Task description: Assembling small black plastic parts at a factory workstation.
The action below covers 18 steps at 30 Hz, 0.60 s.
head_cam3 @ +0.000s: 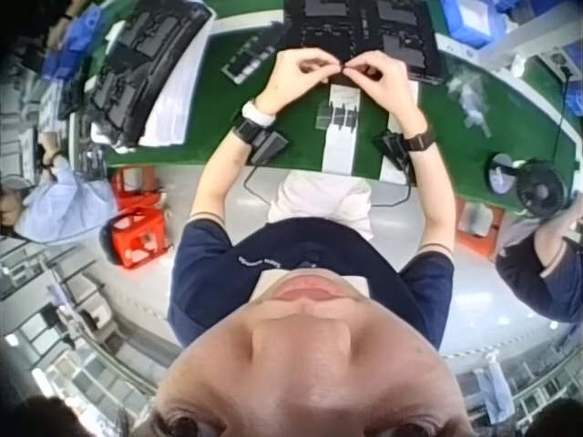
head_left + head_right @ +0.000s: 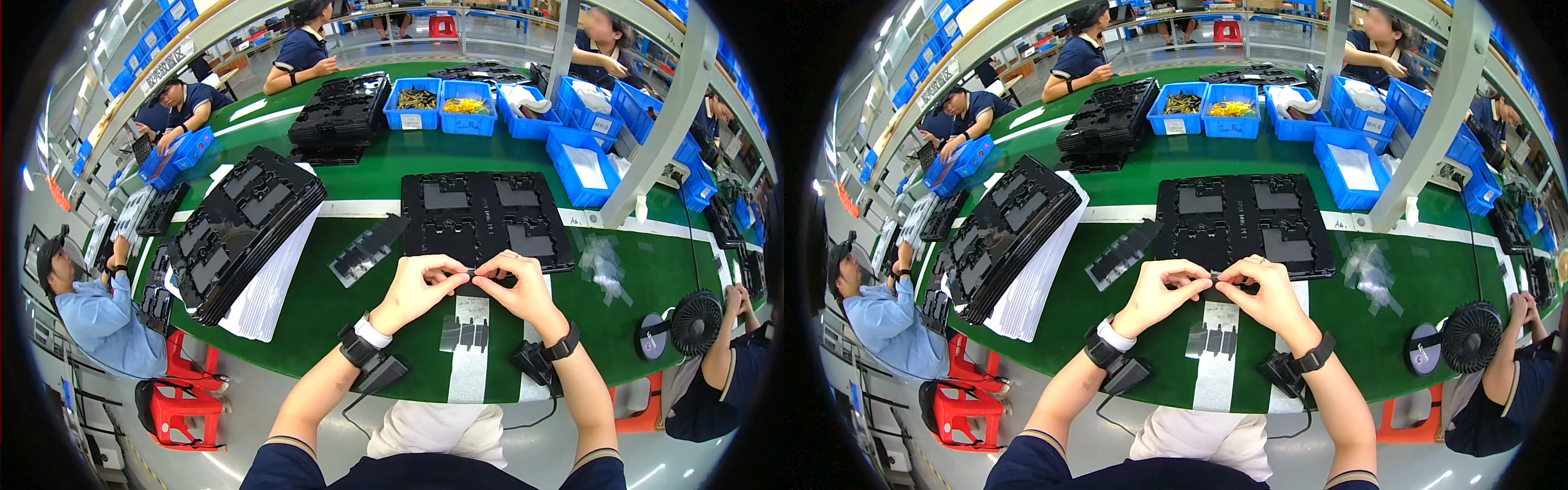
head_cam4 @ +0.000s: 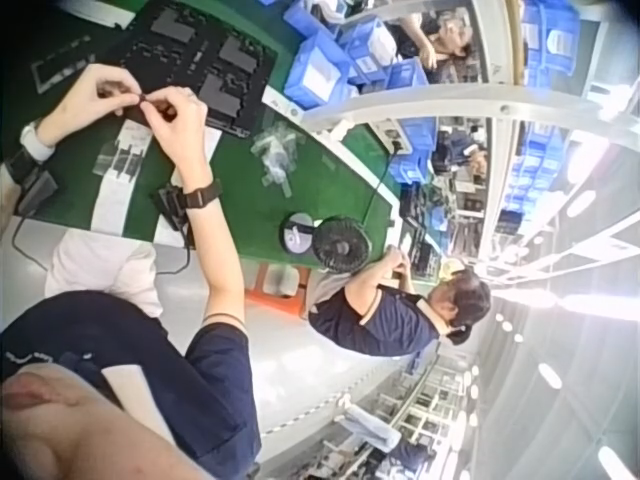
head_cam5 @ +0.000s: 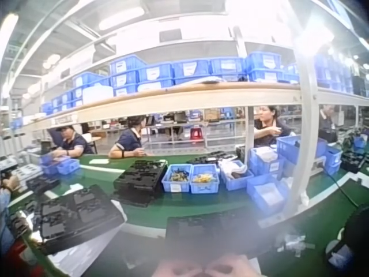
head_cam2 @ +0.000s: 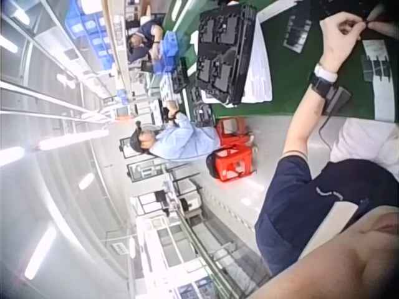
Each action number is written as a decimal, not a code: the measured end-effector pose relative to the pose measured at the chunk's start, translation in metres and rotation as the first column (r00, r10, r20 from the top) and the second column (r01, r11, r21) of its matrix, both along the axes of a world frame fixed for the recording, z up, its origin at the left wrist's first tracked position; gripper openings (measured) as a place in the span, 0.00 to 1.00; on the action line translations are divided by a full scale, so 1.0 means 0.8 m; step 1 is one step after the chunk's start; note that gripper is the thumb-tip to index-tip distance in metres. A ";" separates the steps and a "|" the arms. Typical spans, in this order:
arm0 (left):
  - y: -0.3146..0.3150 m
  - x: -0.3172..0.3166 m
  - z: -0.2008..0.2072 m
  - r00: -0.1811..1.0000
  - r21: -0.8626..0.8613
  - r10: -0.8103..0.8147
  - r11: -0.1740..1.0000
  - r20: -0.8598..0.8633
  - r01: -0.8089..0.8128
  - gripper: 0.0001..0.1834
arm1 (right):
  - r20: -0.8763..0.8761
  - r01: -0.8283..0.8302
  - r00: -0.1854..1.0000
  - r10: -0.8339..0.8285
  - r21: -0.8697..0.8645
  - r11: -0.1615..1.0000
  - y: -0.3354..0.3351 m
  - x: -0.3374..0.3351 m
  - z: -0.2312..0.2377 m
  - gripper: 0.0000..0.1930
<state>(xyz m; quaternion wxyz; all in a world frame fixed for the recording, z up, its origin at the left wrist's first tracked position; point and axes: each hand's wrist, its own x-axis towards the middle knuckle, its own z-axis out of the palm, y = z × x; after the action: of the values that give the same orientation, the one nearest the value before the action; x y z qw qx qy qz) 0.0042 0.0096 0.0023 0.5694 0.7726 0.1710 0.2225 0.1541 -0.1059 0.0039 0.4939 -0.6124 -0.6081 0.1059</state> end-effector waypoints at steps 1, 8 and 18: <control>0.000 0.000 0.000 1.000 0.001 -0.001 1.000 0.000 0.001 0.07 | 0.003 0.001 1.000 -0.001 -0.003 1.000 0.000 0.000 0.000 0.05; -0.001 -0.001 -0.003 1.000 0.008 0.011 1.000 0.002 -0.011 0.07 | 0.000 0.007 1.000 -0.007 -0.009 1.000 -0.001 0.000 0.000 0.05; -0.002 0.000 -0.001 1.000 -0.012 0.028 1.000 -0.004 -0.028 0.08 | 0.000 0.014 1.000 -0.014 0.010 1.000 0.000 0.000 0.000 0.04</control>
<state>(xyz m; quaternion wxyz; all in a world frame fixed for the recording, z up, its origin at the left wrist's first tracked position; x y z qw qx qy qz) 0.0044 0.0082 0.0013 0.5707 0.7671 0.1843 0.2280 0.1540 -0.1061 0.0041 0.4978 -0.6141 -0.6043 0.0992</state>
